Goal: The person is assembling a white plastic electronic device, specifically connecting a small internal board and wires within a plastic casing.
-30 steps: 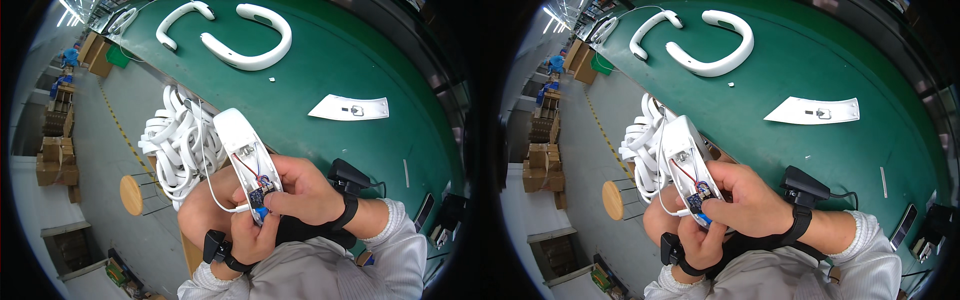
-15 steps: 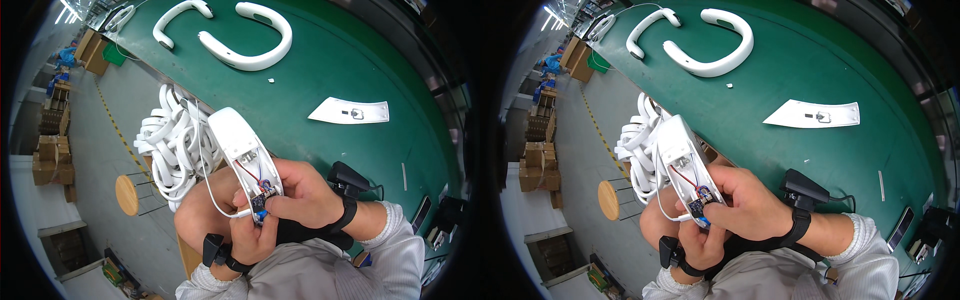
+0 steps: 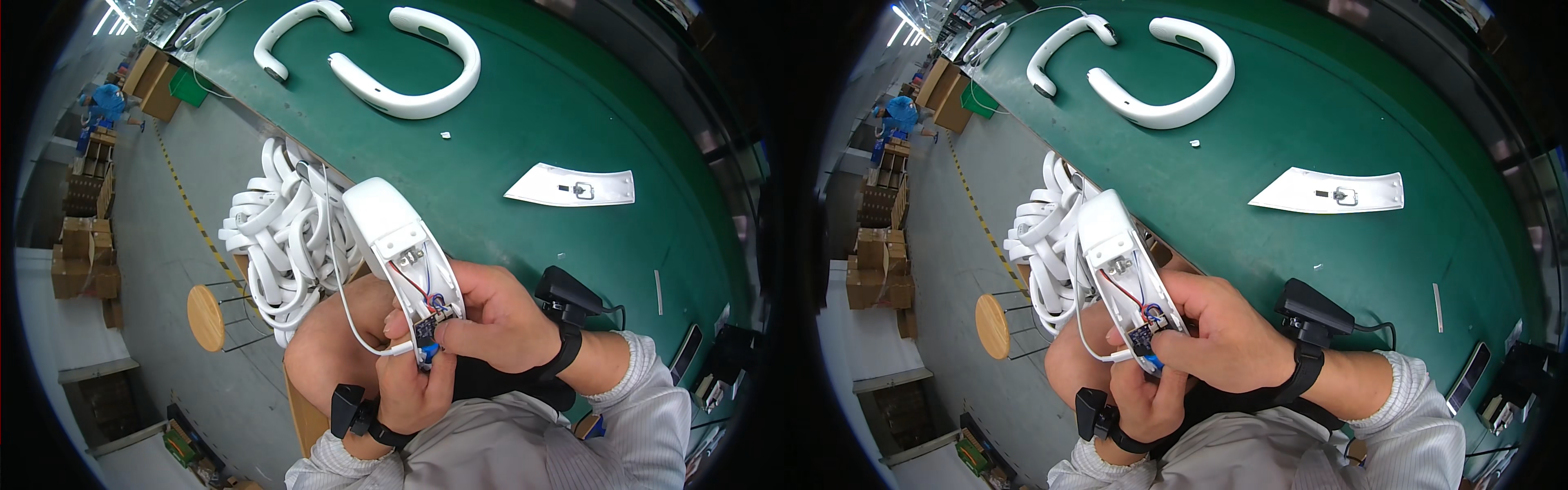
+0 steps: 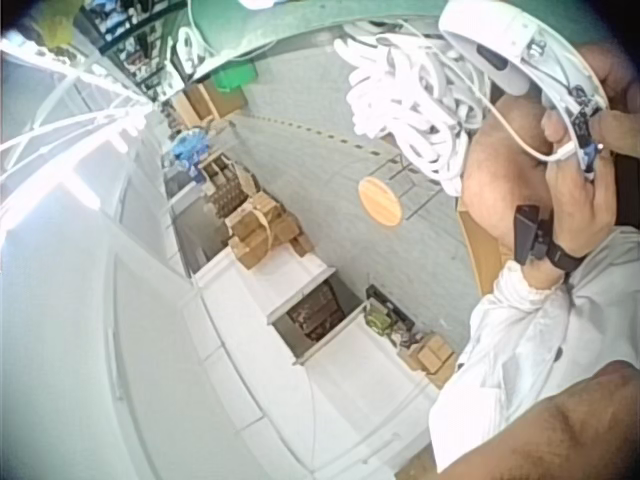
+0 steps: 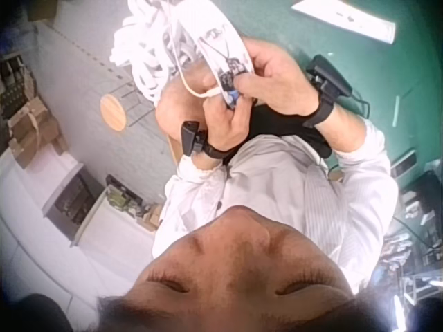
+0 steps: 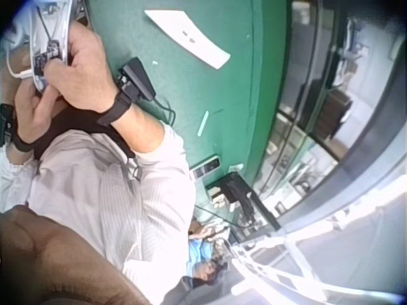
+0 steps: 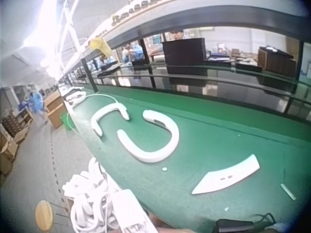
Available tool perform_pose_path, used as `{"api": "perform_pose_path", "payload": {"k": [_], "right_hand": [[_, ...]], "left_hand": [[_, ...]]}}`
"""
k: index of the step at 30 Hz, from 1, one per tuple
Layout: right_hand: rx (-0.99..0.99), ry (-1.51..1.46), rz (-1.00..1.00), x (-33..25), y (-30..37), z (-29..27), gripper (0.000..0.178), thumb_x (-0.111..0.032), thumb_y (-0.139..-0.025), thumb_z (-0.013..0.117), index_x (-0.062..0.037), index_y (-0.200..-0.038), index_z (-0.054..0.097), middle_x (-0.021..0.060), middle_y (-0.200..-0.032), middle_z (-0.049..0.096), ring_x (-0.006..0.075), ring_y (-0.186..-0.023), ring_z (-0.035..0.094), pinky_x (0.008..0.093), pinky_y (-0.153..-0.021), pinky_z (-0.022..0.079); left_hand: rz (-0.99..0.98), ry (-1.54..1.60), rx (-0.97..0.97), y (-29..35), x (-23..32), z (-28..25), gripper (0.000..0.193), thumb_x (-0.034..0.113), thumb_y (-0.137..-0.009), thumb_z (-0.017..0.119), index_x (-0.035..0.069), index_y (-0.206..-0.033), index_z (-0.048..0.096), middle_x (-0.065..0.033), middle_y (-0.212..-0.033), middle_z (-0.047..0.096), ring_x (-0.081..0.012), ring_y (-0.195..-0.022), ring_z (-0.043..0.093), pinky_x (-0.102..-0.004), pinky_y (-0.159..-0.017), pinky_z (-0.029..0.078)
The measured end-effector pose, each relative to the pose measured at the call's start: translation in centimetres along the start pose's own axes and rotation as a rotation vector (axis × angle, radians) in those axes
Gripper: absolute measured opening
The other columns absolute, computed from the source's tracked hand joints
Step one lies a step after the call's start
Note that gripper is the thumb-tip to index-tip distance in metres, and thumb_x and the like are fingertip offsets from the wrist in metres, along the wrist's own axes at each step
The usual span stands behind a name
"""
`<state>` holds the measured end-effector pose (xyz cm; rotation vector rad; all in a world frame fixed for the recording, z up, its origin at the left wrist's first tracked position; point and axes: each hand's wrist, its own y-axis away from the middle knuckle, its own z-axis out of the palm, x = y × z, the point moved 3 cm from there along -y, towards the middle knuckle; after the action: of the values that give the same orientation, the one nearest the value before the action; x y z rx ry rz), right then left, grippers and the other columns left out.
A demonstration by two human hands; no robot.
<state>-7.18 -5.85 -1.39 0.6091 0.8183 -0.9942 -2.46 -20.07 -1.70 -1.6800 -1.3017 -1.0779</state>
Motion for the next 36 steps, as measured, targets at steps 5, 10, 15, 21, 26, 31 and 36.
{"api": "perform_pose_path", "payload": {"k": [5,10,15,21,26,31,36], "right_hand": [[0.010,-0.017,0.026,0.0,-0.1,-0.1,0.037,0.005,-0.083,0.050,0.0055,-0.119,0.060,0.0121,-0.108,0.073,0.0152,-0.098,0.069,0.0307,-0.090,0.055],[0.021,-0.029,0.035,-0.1,-0.1,-0.2,0.037,0.005,-0.083,0.050,0.0057,-0.119,0.060,0.0121,-0.108,0.073,0.0153,-0.098,0.069,0.0306,-0.090,0.055],[0.023,-0.027,0.034,0.0,-0.1,-0.2,0.037,0.005,-0.083,0.050,0.0060,-0.119,0.060,0.0123,-0.108,0.073,0.0154,-0.098,0.069,0.0305,-0.090,0.055],[0.017,-0.030,0.050,-0.1,-0.2,-0.3,0.037,0.004,-0.083,0.050,0.0064,-0.119,0.060,0.0131,-0.109,0.072,0.0157,-0.099,0.069,0.0303,-0.089,0.055],[0.020,-0.095,0.129,-0.2,-0.4,-0.4,0.037,0.002,-0.083,0.051,0.0073,-0.118,0.060,0.0133,-0.109,0.071,0.0156,-0.099,0.068,0.0293,-0.089,0.055],[0.027,-0.160,0.161,-0.4,-0.4,-0.7,0.038,0.002,-0.082,0.052,0.0073,-0.119,0.060,0.0126,-0.108,0.071,0.0146,-0.097,0.068,0.0285,-0.087,0.055],[0.035,-0.179,0.152,-0.7,-0.5,-1.0,0.038,0.002,-0.082,0.053,0.0071,-0.119,0.061,0.0122,-0.107,0.072,0.0142,-0.096,0.068,0.0287,-0.085,0.056]], "left_hand": [[-0.017,0.000,-0.012,-0.3,0.1,0.1,0.022,0.005,-0.092,0.069,-0.005,-0.111,0.064,-0.0131,-0.098,0.071,-0.0229,-0.088,0.070,-0.0335,-0.078,0.053],[-0.015,-0.002,-0.008,-0.2,-0.1,0.2,0.023,0.005,-0.092,0.069,-0.005,-0.112,0.064,-0.0132,-0.097,0.071,-0.0226,-0.086,0.070,-0.0329,-0.075,0.053],[-0.003,0.016,0.004,-0.3,-0.1,0.3,0.023,0.005,-0.092,0.069,-0.005,-0.112,0.063,-0.0127,-0.094,0.071,-0.0214,-0.085,0.070,-0.0321,-0.074,0.053],[-0.038,0.014,-0.030,-0.2,-0.1,0.3,0.024,0.003,-0.092,0.068,-0.006,-0.113,0.062,-0.0123,-0.094,0.071,-0.0201,-0.083,0.070,-0.0305,-0.072,0.052],[0.011,-0.067,-0.058,-0.4,0.2,0.0,0.026,0.002,-0.092,0.067,-0.006,-0.116,0.061,-0.0106,-0.094,0.071,-0.0168,-0.083,0.068,-0.0292,-0.071,0.052],[-0.061,-0.005,-0.199,-1.0,0.1,-0.4,0.026,0.002,-0.092,0.065,-0.006,-0.116,0.061,-0.0094,-0.094,0.071,-0.0146,-0.083,0.067,-0.0279,-0.073,0.052],[-0.055,-0.003,-0.322,-1.7,0.3,-1.2,0.024,0.009,-0.088,0.070,-0.003,-0.108,0.062,-0.0140,-0.083,0.069,-0.0299,-0.068,0.069,-0.0377,-0.061,0.052]]}}
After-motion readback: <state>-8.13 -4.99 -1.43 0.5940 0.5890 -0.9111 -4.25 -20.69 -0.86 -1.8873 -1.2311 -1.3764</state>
